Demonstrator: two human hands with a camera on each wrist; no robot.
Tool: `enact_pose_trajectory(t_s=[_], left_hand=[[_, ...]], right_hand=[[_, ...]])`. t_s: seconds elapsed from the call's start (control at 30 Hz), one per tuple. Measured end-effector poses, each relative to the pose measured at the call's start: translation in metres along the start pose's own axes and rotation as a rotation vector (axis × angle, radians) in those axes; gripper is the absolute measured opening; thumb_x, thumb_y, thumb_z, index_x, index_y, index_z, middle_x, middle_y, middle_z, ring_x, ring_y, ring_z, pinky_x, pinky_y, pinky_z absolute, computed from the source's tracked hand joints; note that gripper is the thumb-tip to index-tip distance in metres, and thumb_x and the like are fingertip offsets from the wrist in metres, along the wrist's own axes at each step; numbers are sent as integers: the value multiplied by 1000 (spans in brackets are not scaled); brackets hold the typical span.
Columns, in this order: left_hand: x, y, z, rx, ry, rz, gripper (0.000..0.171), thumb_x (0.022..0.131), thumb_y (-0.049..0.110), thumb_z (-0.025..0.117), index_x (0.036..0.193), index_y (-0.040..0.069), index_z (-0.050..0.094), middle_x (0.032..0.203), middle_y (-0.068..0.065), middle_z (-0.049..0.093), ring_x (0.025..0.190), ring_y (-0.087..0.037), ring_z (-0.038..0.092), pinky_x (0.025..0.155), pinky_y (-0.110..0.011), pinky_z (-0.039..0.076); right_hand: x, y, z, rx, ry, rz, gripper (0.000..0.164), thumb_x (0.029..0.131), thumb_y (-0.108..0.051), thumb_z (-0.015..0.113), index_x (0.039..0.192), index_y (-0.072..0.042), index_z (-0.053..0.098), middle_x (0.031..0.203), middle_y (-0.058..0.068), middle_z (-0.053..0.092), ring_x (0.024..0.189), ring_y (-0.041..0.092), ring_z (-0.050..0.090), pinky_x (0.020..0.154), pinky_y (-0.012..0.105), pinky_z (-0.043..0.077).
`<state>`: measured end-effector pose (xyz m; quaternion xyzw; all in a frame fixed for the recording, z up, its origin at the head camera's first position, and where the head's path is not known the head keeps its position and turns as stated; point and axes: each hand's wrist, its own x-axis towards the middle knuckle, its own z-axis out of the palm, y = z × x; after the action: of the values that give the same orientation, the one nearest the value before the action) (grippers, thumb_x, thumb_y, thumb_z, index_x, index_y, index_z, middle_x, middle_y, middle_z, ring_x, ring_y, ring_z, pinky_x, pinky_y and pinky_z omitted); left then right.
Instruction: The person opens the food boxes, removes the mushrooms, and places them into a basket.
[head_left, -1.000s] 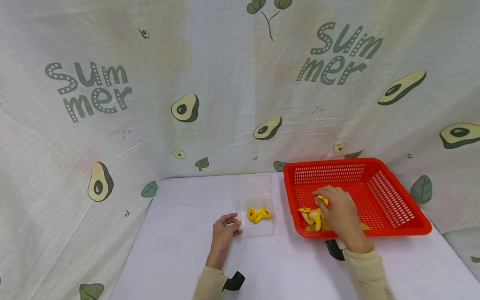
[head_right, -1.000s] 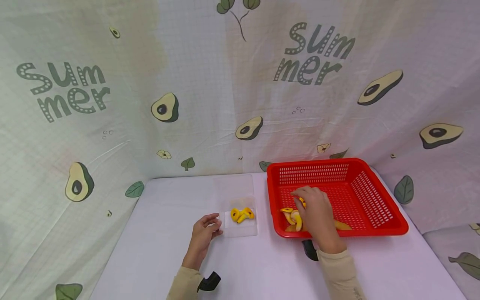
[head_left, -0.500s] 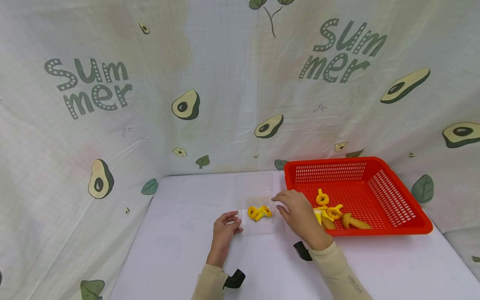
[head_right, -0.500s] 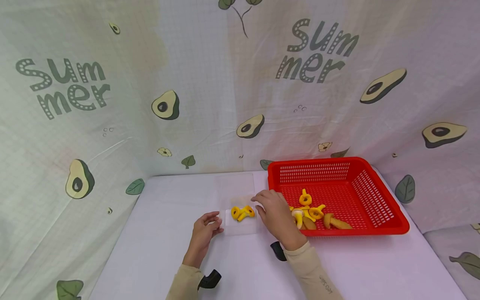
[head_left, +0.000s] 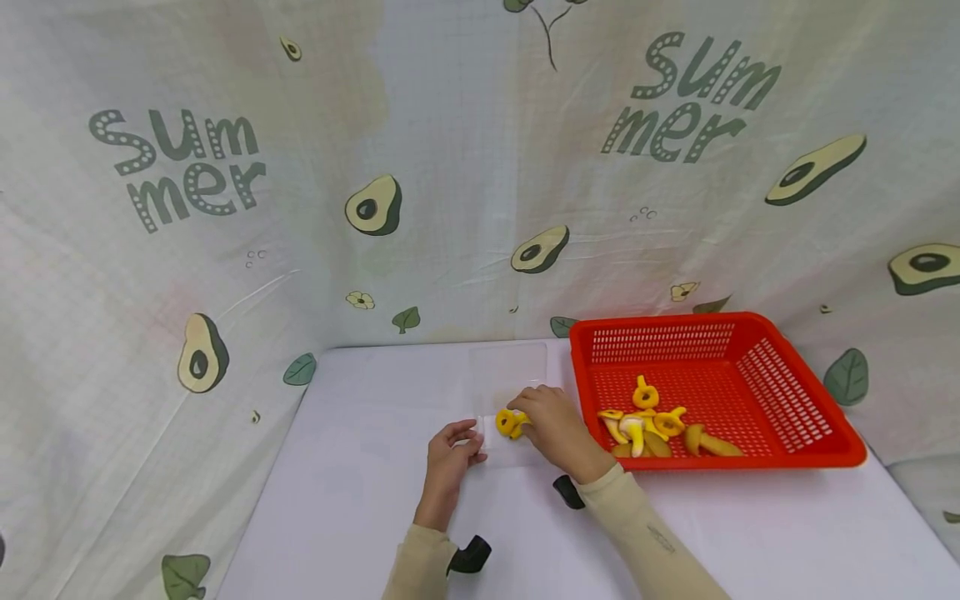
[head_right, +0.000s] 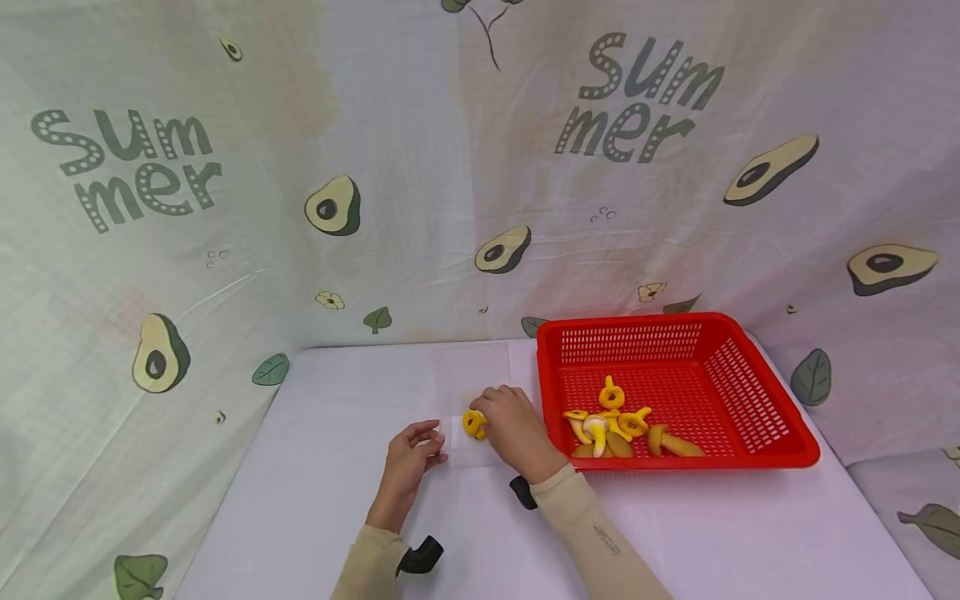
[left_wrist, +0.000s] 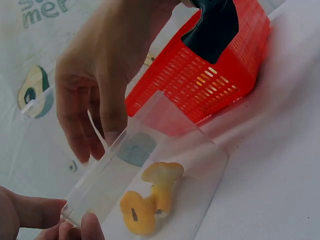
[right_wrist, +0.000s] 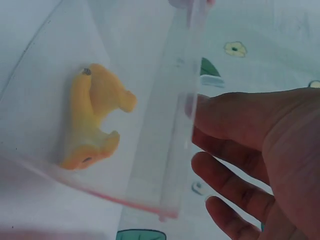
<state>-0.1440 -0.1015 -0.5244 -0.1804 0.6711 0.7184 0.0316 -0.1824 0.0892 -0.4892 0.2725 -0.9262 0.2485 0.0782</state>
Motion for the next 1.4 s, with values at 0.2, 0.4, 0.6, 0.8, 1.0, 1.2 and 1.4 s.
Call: enact_pose_trajectory(t_s=[0.2,0.4,0.6,0.8,1.0,1.2,1.4], left_hand=[[1,-2,-1,-6,-10,16,39,98,-3,69,134,-14,59,102,-10,62,74,-15,63,69,-23,63],[0,-1,-1,-3,-9,4,39,98,-3,69,134,-14,59,102,-10,61,73,-16,63,69,-22,63],[1,-1,-1,-7,-10,9,39,97,-4,69,133,-14,59,101,-10,61,72,-15,63,68,-22,63],[1,-1,0,-12,-11,20,38,97,-4,69,133,-15,59,100,-10,61,72,-14,62,68,-22,63],[0,-1,0,-5,-6,17,38,98,-4,69,133,-14,60,101,-9,61,73,-14,62,68,-23,63],[-2,0,0,-15,-5,27,38,97,-5,70,132,-15,59,100,-9,61,73,-14,62,67,-23,63],[-2,0,0,-26,-7,31,38,96,-6,69,132,-15,59,99,-9,60,75,-14,62,66,-22,63]], right_hand=[[9,2,9,-77,-76,9,35,82,-7,91,115,-7,80,114,9,76,104,29,66,103,47,55],[15,3,15,-99,-147,38,32,85,-8,89,116,-8,81,113,9,76,104,28,65,104,46,54],[21,5,18,-75,-186,58,27,87,-6,86,114,-7,82,107,9,77,99,28,63,101,44,54],[25,7,22,-74,-185,38,21,85,-1,86,106,-6,84,99,10,79,87,27,63,89,41,56],[29,7,26,-61,-197,37,21,83,0,87,103,-7,84,99,9,79,85,26,64,87,42,58],[31,7,29,-45,-201,0,15,84,-1,86,97,-9,84,91,6,78,80,23,63,82,40,57],[32,6,28,-43,-201,-41,13,83,-1,87,91,-9,83,84,4,75,75,20,60,77,37,58]])
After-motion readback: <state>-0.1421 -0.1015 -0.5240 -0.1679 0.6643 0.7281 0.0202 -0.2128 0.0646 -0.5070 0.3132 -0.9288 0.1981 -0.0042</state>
